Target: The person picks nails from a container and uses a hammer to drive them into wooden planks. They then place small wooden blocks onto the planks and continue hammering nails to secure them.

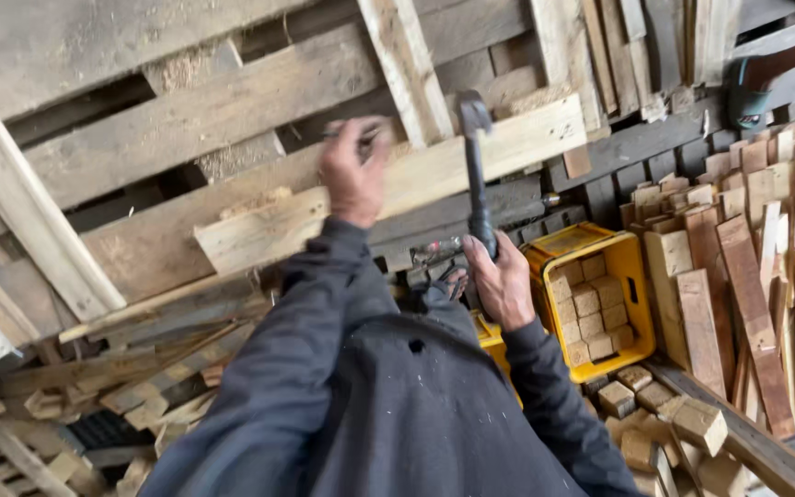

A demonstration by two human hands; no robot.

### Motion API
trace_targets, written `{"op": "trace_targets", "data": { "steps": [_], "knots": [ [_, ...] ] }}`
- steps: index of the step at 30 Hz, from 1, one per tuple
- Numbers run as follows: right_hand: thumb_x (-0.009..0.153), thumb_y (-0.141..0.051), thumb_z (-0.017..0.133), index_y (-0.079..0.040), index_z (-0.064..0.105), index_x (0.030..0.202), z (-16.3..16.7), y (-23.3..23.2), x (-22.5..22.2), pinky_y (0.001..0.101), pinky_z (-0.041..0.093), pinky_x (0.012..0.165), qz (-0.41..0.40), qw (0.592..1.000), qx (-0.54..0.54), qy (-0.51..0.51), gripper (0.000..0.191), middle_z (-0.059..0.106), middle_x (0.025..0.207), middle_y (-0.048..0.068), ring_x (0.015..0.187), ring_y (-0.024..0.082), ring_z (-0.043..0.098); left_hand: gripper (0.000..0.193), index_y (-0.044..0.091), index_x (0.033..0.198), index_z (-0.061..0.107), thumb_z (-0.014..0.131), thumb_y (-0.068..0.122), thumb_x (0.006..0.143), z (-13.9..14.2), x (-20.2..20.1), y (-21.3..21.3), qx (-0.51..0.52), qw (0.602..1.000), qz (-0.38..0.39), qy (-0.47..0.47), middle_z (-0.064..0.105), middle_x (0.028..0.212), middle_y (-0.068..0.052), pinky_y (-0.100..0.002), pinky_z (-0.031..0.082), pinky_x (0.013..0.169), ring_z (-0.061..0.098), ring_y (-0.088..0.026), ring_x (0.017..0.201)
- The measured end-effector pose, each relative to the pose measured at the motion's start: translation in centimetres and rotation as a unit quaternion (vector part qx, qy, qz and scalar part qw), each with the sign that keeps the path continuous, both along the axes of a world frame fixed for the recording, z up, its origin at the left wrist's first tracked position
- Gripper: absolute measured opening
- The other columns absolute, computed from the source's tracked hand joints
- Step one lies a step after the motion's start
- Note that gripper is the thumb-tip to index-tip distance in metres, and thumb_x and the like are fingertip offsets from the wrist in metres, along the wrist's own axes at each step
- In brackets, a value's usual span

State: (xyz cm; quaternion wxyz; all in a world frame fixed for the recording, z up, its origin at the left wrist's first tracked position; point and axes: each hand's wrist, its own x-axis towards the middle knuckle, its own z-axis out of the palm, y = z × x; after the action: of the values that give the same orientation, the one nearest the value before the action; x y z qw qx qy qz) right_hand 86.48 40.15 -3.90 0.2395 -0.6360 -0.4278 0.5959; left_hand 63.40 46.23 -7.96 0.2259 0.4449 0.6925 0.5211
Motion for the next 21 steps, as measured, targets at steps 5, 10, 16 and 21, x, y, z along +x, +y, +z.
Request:
{"op": "trace_targets", "data": {
  "steps": [5,10,16,21],
  "knots": [
    [0.096,-0.028,0.070,-0.001,0.063,0.105,-0.5,0.0,-2.8,0.0255,0.051,0.044,0.037,0.998,-0.040,-0.014,0.029,0.051,0.068,-0.004,0.051,0.006,0.051,0.065,0.007,0.127,0.067,0.091,0.039,0.076,1.6,-5.6,-9.6,-0.217,0.944,-0.082,0.234,0.054,0.116,-0.018,-0.041,0.057,0.072,0.060,-0.029,0.093],
    [0.096,-0.027,0.071,-0.002,0.064,0.106,-0.1,-0.3,-3.8,0.0242,0.049,0.045,0.022,0.999,-0.028,-0.013,0.028,0.049,0.068,-0.003,0.053,0.005,0.048,0.094,0.004,0.134,0.053,0.091,0.053,0.064,1.3,-5.8,-8.7,-0.250,0.905,-0.209,0.273,0.048,0.110,-0.016,-0.037,0.057,0.064,0.056,-0.027,0.091],
    [0.101,-0.026,0.067,-0.003,0.061,0.094,0.3,-5.3,-2.4,0.0221,0.041,0.049,-0.035,0.998,-0.005,-0.044,0.025,0.056,0.070,-0.002,0.054,0.005,0.050,0.091,0.000,0.126,0.051,0.089,0.059,0.069,-1.3,-5.2,-5.3,-0.232,0.865,-0.317,0.311,0.049,0.113,-0.018,-0.040,0.058,0.067,0.056,-0.028,0.097],
    [0.092,-0.027,0.070,-0.002,0.059,0.092,0.1,-13.2,-0.8,0.0301,0.042,0.045,-0.172,0.979,-0.078,-0.080,0.027,0.056,0.063,0.002,0.048,0.012,0.051,0.090,-0.004,0.126,0.052,0.089,0.053,0.067,-3.0,-3.9,-5.8,-0.117,0.888,-0.283,0.343,0.052,0.117,-0.019,-0.040,0.059,0.079,0.057,-0.032,0.105]
  ]
}}
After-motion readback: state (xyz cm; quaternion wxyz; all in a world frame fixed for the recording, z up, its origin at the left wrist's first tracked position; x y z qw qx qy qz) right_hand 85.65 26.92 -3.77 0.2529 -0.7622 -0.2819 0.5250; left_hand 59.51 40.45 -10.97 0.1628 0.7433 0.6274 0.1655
